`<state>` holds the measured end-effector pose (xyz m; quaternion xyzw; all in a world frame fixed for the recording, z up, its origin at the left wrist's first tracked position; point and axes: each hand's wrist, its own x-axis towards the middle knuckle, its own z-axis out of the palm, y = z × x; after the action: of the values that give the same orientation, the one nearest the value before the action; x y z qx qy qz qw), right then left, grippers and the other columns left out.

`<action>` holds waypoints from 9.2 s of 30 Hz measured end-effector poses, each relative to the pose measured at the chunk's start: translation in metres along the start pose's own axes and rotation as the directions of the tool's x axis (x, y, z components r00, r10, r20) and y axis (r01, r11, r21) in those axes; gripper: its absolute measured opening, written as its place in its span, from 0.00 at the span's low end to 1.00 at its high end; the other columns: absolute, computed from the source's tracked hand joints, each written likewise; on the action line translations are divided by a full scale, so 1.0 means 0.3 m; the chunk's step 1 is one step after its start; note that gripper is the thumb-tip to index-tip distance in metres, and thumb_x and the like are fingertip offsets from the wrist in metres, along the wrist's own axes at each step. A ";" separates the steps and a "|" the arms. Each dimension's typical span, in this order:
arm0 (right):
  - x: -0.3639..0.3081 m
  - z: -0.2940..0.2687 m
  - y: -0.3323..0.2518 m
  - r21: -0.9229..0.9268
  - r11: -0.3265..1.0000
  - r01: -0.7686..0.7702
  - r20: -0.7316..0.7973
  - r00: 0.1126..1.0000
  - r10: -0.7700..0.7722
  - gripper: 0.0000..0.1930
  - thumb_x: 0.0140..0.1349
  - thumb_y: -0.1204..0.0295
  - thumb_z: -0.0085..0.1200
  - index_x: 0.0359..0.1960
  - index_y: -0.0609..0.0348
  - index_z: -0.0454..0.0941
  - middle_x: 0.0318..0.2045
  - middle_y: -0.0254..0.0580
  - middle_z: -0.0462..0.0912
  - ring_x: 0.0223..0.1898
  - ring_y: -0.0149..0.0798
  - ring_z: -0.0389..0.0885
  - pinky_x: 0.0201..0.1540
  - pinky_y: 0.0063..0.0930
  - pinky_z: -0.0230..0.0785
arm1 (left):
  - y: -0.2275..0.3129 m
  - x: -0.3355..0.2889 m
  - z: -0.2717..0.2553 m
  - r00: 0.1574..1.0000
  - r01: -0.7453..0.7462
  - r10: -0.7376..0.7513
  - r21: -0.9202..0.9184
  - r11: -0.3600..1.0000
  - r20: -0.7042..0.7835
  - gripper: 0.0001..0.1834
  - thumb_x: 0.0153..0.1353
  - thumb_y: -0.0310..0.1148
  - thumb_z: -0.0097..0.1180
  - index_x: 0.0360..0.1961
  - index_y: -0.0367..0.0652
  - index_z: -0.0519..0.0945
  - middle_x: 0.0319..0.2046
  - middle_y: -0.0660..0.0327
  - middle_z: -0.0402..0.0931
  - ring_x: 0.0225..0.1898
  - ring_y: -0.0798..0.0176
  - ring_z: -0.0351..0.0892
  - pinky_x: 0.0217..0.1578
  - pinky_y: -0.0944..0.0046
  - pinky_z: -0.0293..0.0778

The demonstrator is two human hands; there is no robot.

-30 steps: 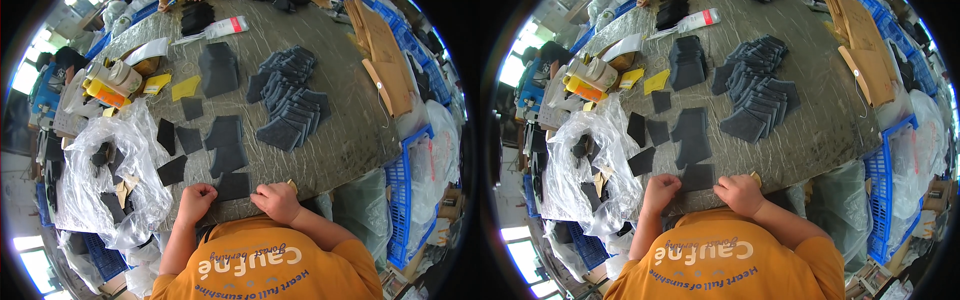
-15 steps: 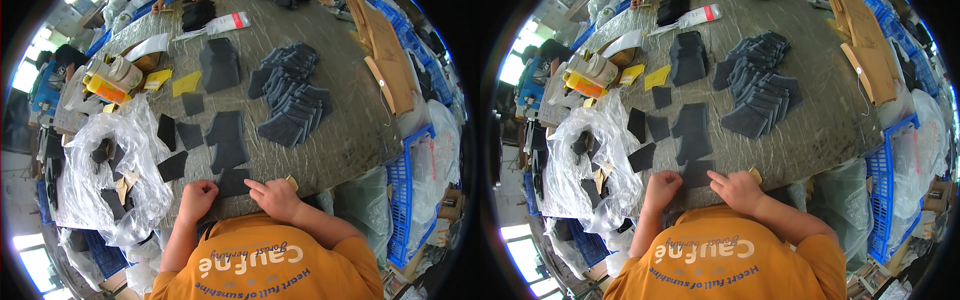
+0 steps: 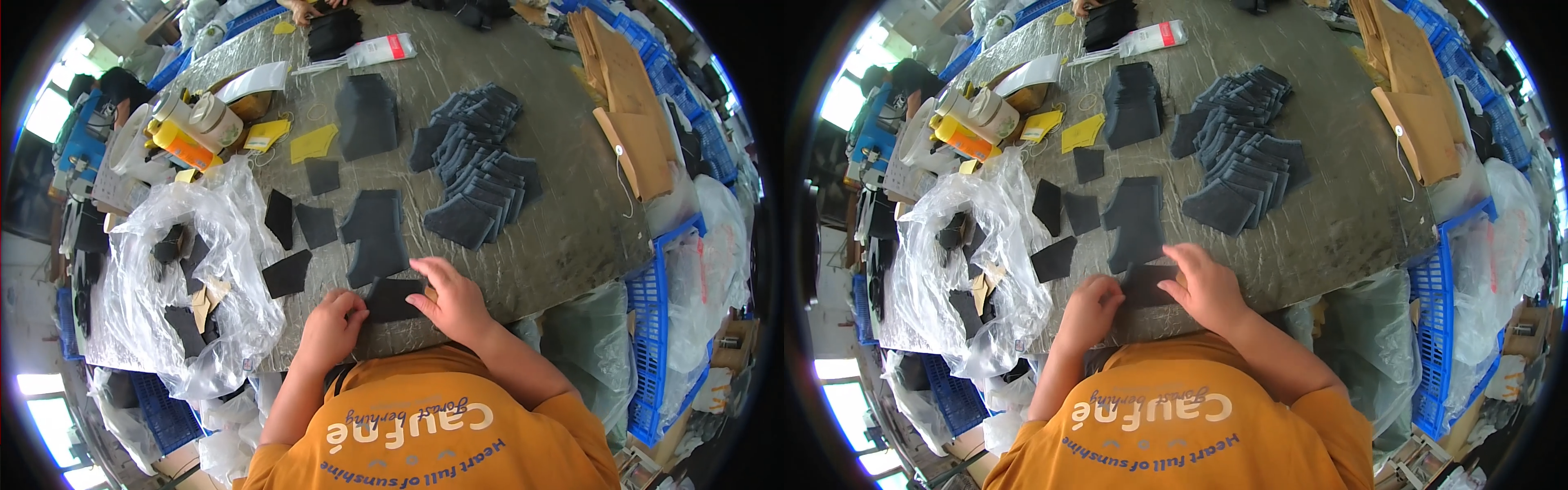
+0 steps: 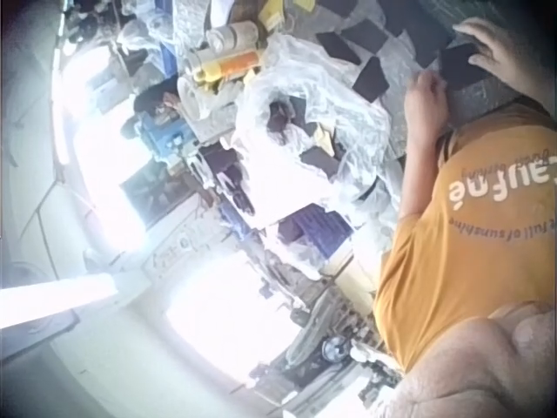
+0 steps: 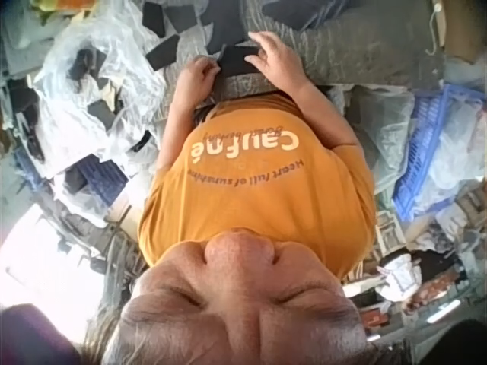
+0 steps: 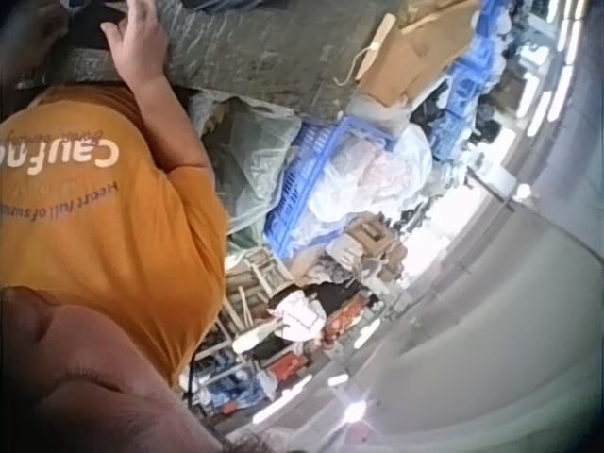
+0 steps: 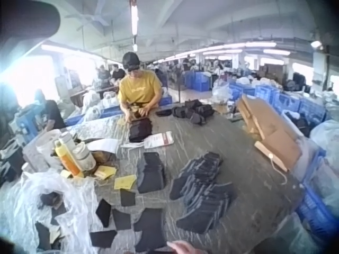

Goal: Sorting and stacking various leather or synthetic shoe upper components.

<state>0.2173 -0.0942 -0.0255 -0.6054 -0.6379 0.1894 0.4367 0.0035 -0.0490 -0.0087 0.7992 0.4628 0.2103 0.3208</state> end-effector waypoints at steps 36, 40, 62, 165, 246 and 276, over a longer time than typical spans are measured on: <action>-0.042 0.071 -0.085 0.578 0.649 -0.494 0.581 0.808 0.098 0.09 0.53 0.72 0.63 0.32 0.64 0.78 0.25 0.36 0.79 0.26 0.25 0.74 0.28 0.21 0.65 | 0.080 -0.006 0.020 0.946 -0.319 0.323 -0.101 0.942 0.023 0.47 0.52 0.66 0.49 0.61 0.37 0.60 0.38 0.50 0.67 0.33 0.51 0.72 0.30 0.57 0.72; -0.060 0.095 -0.056 0.548 0.560 -0.622 0.669 0.727 0.152 0.12 0.55 0.68 0.63 0.33 0.63 0.77 0.22 0.30 0.75 0.21 0.20 0.70 0.21 0.16 0.59 | 0.071 -0.004 0.023 0.947 -0.296 0.321 -0.352 0.888 0.014 0.40 0.56 0.57 0.55 0.59 0.36 0.62 0.40 0.51 0.67 0.37 0.54 0.71 0.38 0.60 0.71; -0.033 0.058 -0.078 0.757 0.338 -0.560 0.532 0.828 0.180 0.07 0.64 0.72 0.40 0.35 0.57 0.71 0.28 0.36 0.75 0.30 0.30 0.75 0.33 0.19 0.69 | 0.102 0.017 -0.069 0.867 -0.499 0.499 0.000 0.867 0.003 0.09 0.43 0.20 0.63 0.28 0.40 0.79 0.31 0.57 0.77 0.26 0.56 0.75 0.25 0.64 0.72; 0.089 -0.122 0.110 -0.558 0.827 -0.069 0.019 0.995 0.095 0.18 0.50 0.69 0.62 0.46 0.47 0.78 0.59 0.40 0.68 0.31 0.45 0.82 0.32 0.36 0.74 | -0.130 0.107 -0.072 0.941 0.270 -0.132 0.456 0.848 -0.312 0.09 0.52 0.30 0.57 0.36 0.46 0.81 0.35 0.59 0.75 0.35 0.51 0.78 0.34 0.55 0.74; -0.108 -0.005 0.071 -0.261 0.923 0.283 0.169 0.955 -0.245 0.04 0.48 0.71 0.61 0.28 0.49 0.82 0.17 0.31 0.67 0.19 0.36 0.71 0.20 0.32 0.61 | -0.034 0.036 0.001 0.804 0.594 -0.554 -0.348 0.726 0.217 0.05 0.54 0.26 0.59 0.26 0.35 0.78 0.17 0.66 0.73 0.17 0.74 0.71 0.19 0.72 0.66; -0.067 0.001 0.049 -0.310 0.897 0.313 0.426 0.890 -0.163 0.14 0.54 0.71 0.50 0.44 0.49 0.77 0.49 0.33 0.76 0.27 0.37 0.79 0.28 0.32 0.70 | -0.015 0.049 0.014 0.913 0.385 -0.397 0.119 0.915 0.095 0.08 0.48 0.31 0.62 0.26 0.38 0.81 0.16 0.57 0.75 0.19 0.58 0.75 0.25 0.60 0.71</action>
<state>0.2238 -0.1100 -0.0437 -0.5423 -0.8065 0.1259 0.1990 0.0105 -0.0359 -0.0143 0.7160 0.6035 0.0714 0.3435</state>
